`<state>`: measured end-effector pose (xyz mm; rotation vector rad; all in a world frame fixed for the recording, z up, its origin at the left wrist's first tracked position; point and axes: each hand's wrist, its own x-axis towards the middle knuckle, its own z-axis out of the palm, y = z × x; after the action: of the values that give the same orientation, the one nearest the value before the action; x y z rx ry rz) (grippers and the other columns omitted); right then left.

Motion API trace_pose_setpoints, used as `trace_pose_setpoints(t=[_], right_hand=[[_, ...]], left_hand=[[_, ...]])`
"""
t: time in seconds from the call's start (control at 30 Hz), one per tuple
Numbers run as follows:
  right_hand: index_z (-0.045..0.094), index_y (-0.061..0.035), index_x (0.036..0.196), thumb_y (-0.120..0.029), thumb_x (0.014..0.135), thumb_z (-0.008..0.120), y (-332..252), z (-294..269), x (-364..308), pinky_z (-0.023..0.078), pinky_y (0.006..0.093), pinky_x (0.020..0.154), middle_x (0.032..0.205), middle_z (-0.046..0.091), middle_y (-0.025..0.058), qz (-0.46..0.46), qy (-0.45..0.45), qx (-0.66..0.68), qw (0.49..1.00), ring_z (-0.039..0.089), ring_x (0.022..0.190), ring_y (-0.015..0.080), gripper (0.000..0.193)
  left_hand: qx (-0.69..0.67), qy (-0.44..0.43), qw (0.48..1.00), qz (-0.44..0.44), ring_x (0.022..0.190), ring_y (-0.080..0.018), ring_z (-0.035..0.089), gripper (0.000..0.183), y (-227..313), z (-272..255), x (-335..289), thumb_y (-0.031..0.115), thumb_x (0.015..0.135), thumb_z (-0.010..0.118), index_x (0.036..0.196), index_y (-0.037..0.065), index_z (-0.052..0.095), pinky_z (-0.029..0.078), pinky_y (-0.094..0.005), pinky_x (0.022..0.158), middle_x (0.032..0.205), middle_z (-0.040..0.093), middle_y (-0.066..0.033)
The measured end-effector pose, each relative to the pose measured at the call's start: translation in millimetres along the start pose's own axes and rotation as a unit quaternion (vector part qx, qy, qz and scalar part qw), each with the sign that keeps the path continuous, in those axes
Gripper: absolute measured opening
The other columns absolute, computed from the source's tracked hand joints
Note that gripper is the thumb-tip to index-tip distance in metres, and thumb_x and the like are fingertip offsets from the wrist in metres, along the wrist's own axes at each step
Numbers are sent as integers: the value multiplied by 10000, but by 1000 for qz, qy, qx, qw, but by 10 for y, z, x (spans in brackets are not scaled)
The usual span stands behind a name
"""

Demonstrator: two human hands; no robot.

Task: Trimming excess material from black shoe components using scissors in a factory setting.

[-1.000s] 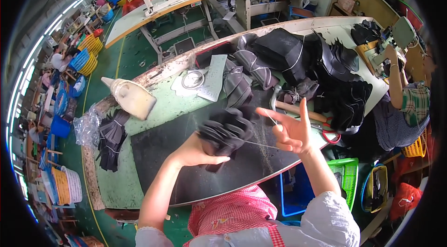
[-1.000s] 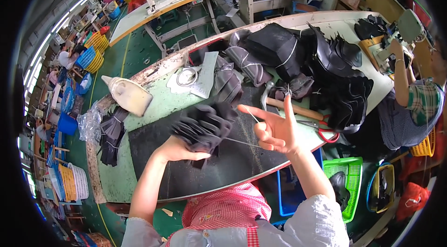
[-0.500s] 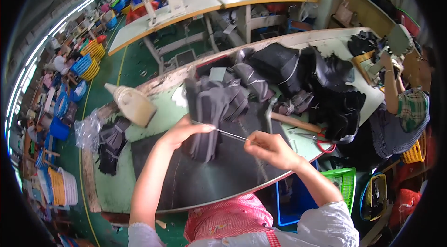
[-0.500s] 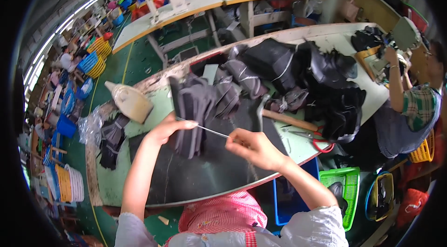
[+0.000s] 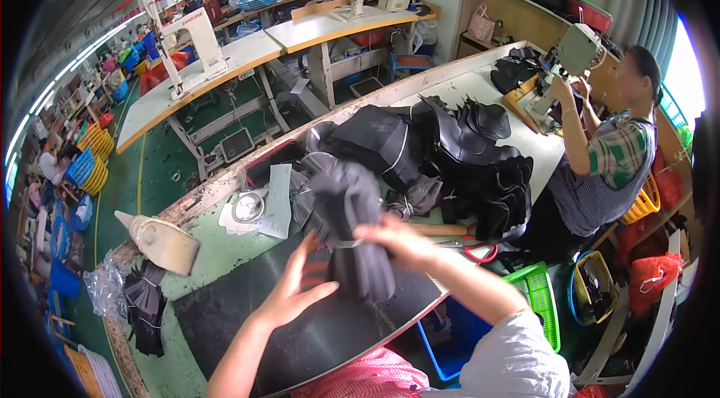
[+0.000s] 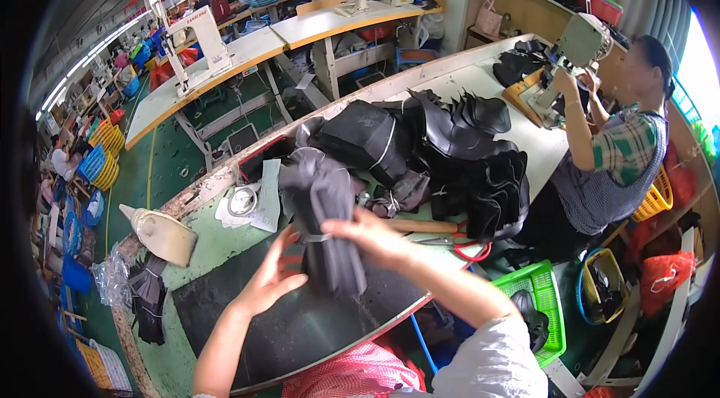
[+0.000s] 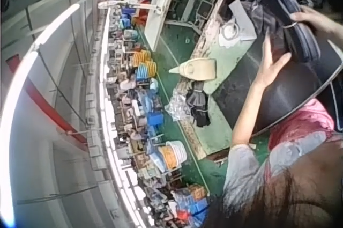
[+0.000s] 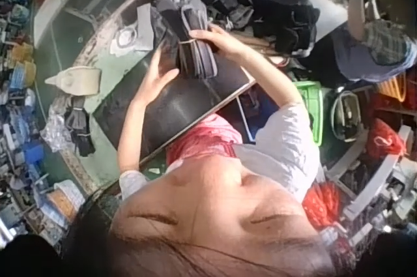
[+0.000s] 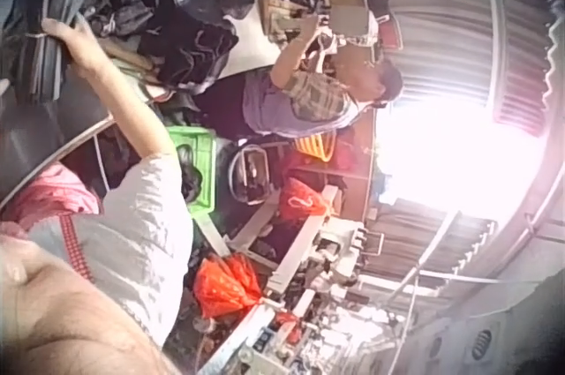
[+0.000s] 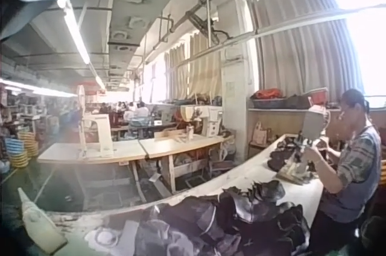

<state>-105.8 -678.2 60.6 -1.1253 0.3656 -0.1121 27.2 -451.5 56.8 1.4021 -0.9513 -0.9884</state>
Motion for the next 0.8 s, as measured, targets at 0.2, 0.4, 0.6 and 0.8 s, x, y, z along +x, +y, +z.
trace_pose_setpoints(t=[0.2,0.4,0.6,0.8], right_hand=[[480,-21,1405,-140,673,938,-1905,-743,911,502,412,1043,1276,660,168,-527,296,-455,654,642,1169,331,871],[514,-92,1457,53,850,587,-1831,-2624,2377,398,446,1150,1418,589,180,-410,332,-690,496,540,1334,362,628],[569,-42,1389,-139,969,603,-1344,-4159,3066,375,393,1054,1333,599,149,-262,138,-610,735,516,1243,280,432],[612,-9,1319,-362,959,671,-1220,-4288,3397,525,377,647,924,712,154,-533,218,-618,536,655,735,263,508]], left_hand=[[446,99,889,2,1503,-389,320,706,-671,-779,-902,322,937,687,1516,16,422,222,-545,1222,1581,400,-193],[602,60,796,5,1514,-307,325,729,-723,-644,-933,464,957,598,1580,156,378,216,-533,1232,1635,343,-130],[569,88,816,51,1561,-298,224,761,-1025,-623,-969,464,974,569,1613,142,310,137,-539,1259,1684,248,-122],[549,107,824,83,1563,-322,209,755,-1102,-637,-912,423,978,569,1612,116,296,113,-546,1266,1681,235,-150]])
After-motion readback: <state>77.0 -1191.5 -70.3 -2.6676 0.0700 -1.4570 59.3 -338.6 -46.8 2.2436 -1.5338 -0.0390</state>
